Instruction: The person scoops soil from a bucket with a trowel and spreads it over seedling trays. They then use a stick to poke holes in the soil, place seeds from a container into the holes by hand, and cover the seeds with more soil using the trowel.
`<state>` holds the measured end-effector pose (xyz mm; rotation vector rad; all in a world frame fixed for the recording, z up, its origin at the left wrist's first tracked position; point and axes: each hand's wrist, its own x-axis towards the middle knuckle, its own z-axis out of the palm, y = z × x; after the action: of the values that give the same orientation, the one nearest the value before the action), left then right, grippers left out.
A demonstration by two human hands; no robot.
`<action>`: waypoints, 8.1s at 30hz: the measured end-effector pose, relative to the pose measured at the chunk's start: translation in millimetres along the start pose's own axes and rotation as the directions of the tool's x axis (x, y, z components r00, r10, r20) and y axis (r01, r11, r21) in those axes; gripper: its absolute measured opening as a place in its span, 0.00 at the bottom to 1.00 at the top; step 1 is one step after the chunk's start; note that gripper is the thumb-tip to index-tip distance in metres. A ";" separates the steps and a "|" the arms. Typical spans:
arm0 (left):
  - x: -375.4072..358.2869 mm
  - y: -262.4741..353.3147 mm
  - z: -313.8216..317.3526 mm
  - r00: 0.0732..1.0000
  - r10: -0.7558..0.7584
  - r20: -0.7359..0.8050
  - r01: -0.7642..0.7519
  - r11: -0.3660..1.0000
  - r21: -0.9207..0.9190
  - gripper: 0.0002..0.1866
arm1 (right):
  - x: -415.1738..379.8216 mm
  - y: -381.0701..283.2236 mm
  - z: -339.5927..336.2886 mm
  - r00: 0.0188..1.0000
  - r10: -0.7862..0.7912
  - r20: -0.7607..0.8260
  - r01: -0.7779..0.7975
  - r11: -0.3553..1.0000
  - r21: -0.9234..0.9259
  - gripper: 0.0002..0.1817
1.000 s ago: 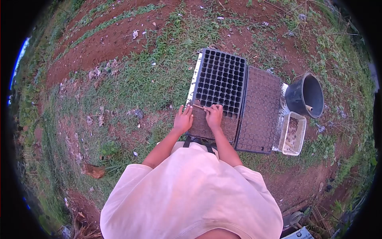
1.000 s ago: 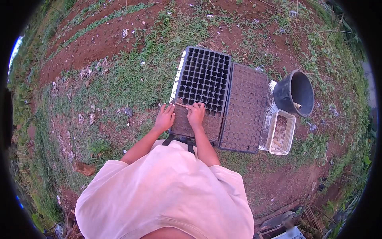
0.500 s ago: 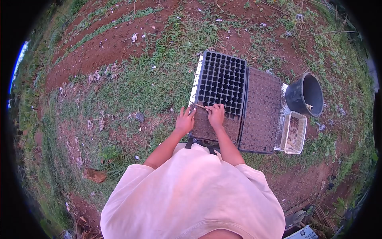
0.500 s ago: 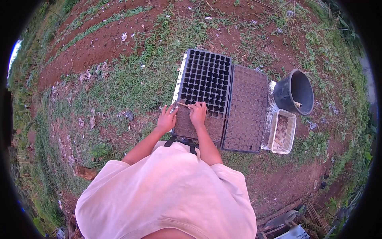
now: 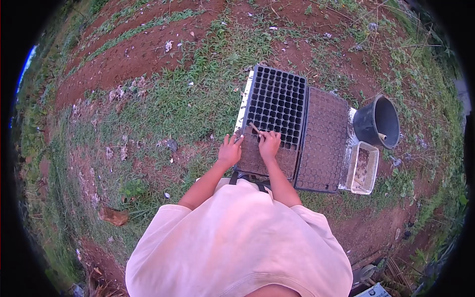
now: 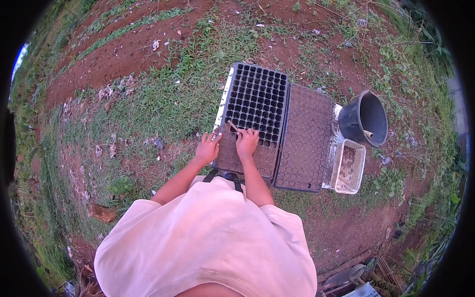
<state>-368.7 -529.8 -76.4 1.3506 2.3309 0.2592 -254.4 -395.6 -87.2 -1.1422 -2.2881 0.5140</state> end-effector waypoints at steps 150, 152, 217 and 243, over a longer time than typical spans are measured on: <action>259.2 594.2 68.1 0.835 -0.048 -0.548 -0.112 0.961 -0.254 0.40 | 160.9 427.0 -403.9 0.981 0.109 -0.160 -0.140 0.970 -0.199 0.18; 257.5 593.9 70.8 0.827 -0.042 -0.560 -0.120 0.961 -0.249 0.40 | 158.9 425.6 -406.8 0.980 0.119 -0.160 -0.150 0.969 -0.197 0.18; 108.8 461.2 18.0 0.870 -0.151 -0.470 -0.203 0.759 -0.619 0.20 | 97.4 317.4 -431.3 0.936 0.019 -0.352 -0.029 0.999 -0.024 0.14; -33.5 82.3 39.3 0.906 -0.176 -0.386 0.086 0.967 -0.241 0.31 | -45.0 31.8 -172.9 0.996 -0.090 -0.026 0.093 0.985 0.142 0.15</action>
<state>-272.2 -519.0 -72.0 1.1047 2.6164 0.7978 -107.3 -396.9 19.1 -0.9640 -2.2357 0.6180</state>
